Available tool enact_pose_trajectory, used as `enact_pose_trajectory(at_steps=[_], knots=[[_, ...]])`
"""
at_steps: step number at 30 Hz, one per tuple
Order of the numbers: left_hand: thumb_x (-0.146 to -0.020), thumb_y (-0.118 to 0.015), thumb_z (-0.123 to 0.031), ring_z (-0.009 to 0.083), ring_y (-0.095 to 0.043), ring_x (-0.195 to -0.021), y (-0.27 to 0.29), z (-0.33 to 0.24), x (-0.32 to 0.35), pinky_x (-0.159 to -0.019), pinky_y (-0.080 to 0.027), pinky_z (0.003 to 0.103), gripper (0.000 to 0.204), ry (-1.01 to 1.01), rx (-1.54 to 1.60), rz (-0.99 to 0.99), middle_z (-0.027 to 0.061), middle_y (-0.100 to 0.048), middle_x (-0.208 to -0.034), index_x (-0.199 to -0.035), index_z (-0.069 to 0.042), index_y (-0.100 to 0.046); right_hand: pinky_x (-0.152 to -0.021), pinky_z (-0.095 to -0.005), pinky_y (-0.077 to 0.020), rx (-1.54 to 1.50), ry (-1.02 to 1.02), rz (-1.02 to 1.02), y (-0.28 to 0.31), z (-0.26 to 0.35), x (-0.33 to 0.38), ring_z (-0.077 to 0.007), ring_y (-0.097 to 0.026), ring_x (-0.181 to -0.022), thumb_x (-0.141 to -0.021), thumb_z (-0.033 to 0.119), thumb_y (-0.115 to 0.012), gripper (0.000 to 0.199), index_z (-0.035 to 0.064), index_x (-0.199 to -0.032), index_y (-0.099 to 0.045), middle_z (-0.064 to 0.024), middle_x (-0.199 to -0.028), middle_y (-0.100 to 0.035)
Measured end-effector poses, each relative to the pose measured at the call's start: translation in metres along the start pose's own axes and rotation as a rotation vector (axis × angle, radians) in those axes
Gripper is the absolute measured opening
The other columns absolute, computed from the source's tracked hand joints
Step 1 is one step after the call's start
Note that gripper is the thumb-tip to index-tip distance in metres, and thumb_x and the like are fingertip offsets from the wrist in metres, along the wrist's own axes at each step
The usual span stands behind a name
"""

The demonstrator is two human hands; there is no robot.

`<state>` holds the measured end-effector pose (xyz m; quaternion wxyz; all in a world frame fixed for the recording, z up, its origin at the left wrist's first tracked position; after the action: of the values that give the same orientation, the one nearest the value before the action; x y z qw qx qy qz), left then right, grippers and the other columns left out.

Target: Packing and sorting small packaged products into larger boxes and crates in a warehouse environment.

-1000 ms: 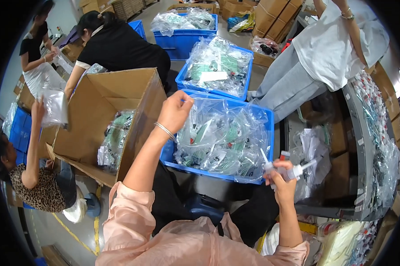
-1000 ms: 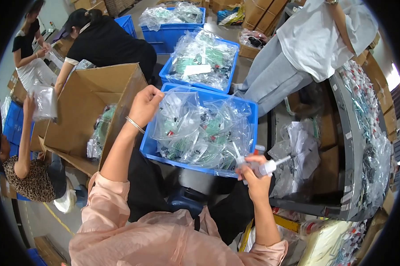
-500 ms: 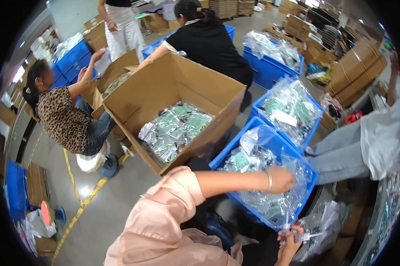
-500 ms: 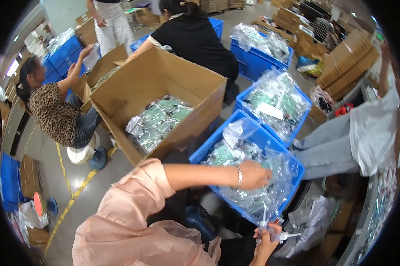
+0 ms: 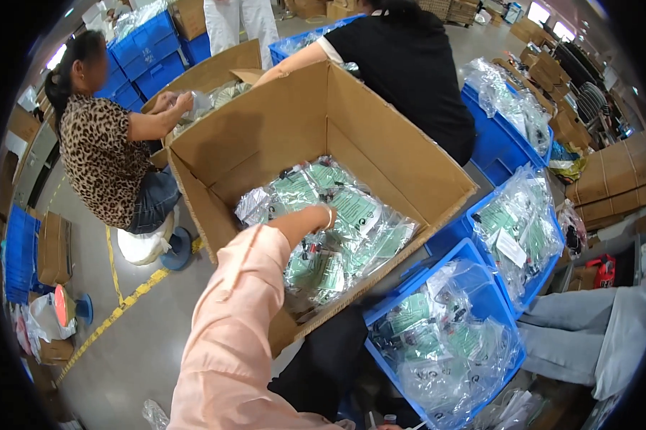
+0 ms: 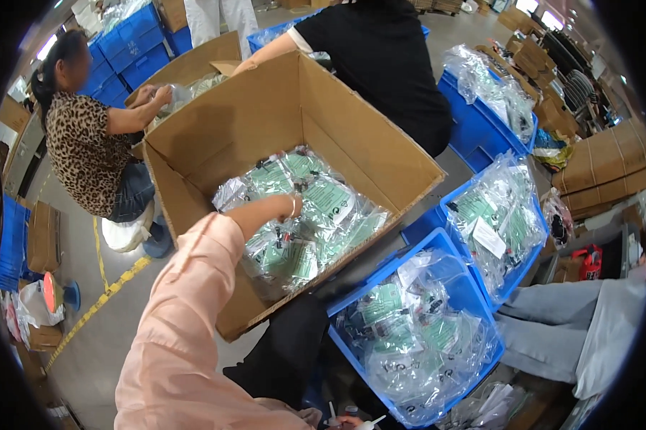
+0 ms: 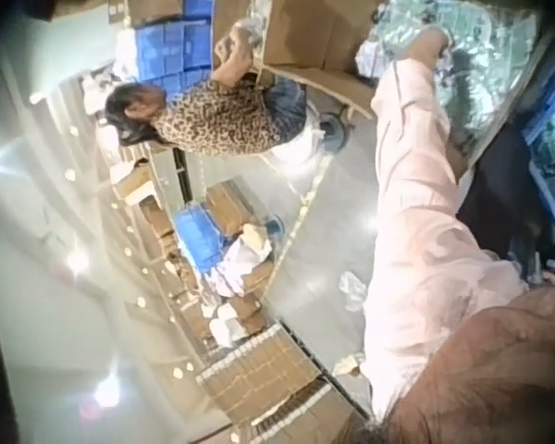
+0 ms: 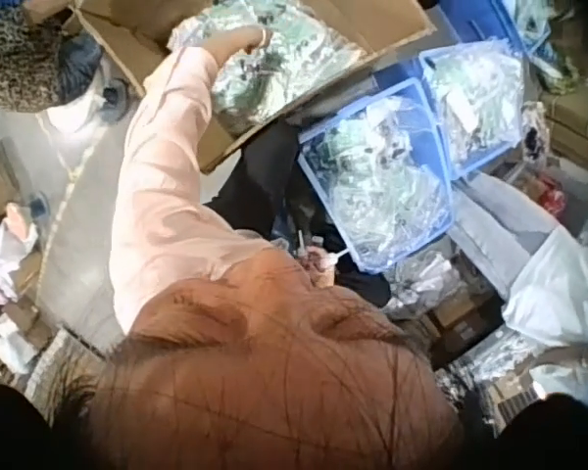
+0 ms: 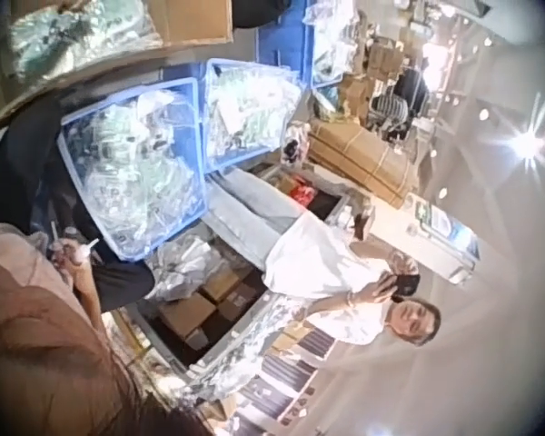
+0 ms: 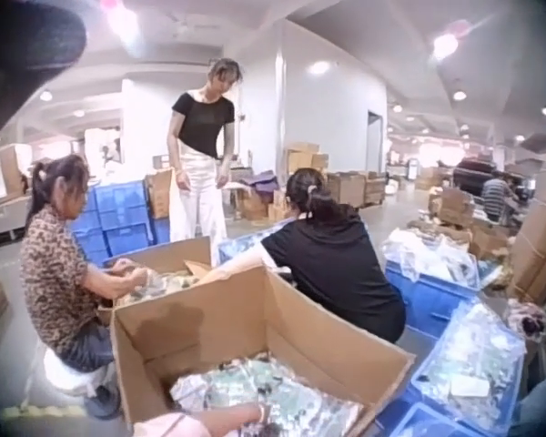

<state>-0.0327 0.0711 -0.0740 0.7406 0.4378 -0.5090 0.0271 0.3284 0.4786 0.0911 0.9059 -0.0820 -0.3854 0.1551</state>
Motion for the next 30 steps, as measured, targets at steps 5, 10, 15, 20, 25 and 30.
enact_pose_trajectory(at_steps=[5, 10, 15, 20, 25, 30], knots=[[-0.069, -0.064, -0.035, 0.0275, -0.060, -0.063, -0.125, -0.058, -0.094, -0.052, -0.048, 0.043, 0.042, 0.275, 1.120, 0.205, 0.0172, -0.062, -0.080, -0.089, 0.001, -0.061, -0.053, -0.0236, -0.0450, 0.012, -0.089, -0.040, -0.002, -0.005, -0.033, -0.0145, -0.054, -0.063, -0.076, 0.011, -0.063, 0.037, 0.0074, -0.107, -0.044, -0.0064, -0.078, -0.055], [-0.060, -0.066, -0.048, 0.0439, -0.020, -0.122, -0.095, -0.158, -0.093, -0.091, -0.030, 0.057, 0.099, 0.344, 1.088, 0.141, 0.0161, -0.002, -0.140, -0.135, -0.014, -0.011, -0.054, -0.0237, -0.0452, 0.027, -0.164, -0.100, 0.003, -0.010, -0.040, -0.0146, -0.054, -0.063, -0.076, 0.010, -0.063, 0.037, 0.0073, -0.107, -0.044, -0.0064, -0.078, -0.055], [-0.075, -0.047, -0.020, 0.0390, -0.045, -0.106, -0.163, -0.199, -0.103, -0.081, -0.040, 0.049, 0.038, 0.506, 1.309, -0.282, 0.0243, -0.038, -0.124, -0.108, -0.001, -0.048, -0.054, -0.0238, -0.0454, 0.062, -0.168, -0.067, 0.011, 0.000, -0.059, -0.0147, -0.054, -0.063, -0.076, 0.010, -0.063, 0.037, 0.0073, -0.107, -0.044, -0.0064, -0.078, -0.055], [-0.070, -0.054, -0.017, 0.0363, -0.058, -0.081, -0.167, -0.163, -0.110, -0.069, -0.047, 0.040, 0.022, 0.813, 1.558, -0.431, 0.0228, -0.059, -0.085, -0.080, 0.000, -0.059, -0.054, -0.0239, -0.0456, 0.047, -0.170, -0.069, 0.009, -0.004, -0.047, -0.0149, -0.055, -0.063, -0.076, 0.010, -0.063, 0.037, 0.0073, -0.107, -0.044, -0.0065, -0.078, -0.055], [-0.072, -0.053, -0.017, 0.0337, -0.058, -0.087, -0.186, -0.090, -0.093, -0.072, -0.047, 0.040, 0.021, 1.048, 1.544, -0.404, 0.0209, -0.060, -0.089, -0.081, 0.000, -0.061, -0.055, -0.0240, -0.0458, 0.025, -0.124, -0.047, 0.002, -0.001, -0.040, -0.0150, -0.055, -0.064, -0.076, 0.010, -0.063, 0.037, 0.0072, -0.107, -0.044, -0.0065, -0.078, -0.055], [-0.062, -0.066, -0.026, 0.0302, -0.060, -0.074, -0.112, -0.075, -0.082, -0.067, -0.048, 0.036, 0.023, 0.071, 0.563, -0.094, 0.0123, -0.062, -0.084, -0.077, -0.009, -0.065, -0.055, -0.0241, -0.0460, -0.018, -0.059, -0.054, -0.009, -0.006, -0.022, -0.0151, -0.055, -0.064, -0.076, 0.010, -0.063, 0.037, 0.0072, -0.107, -0.044, -0.0065, -0.078, -0.055]])
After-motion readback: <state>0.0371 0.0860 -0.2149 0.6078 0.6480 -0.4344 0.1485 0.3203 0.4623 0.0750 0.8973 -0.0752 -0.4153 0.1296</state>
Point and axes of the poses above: each hand's wrist, its own x-axis away from the middle knuckle, its own y-axis out of the back of the hand, z = x × y, the point moved 8 cm from there along -x, towards the middle knuckle
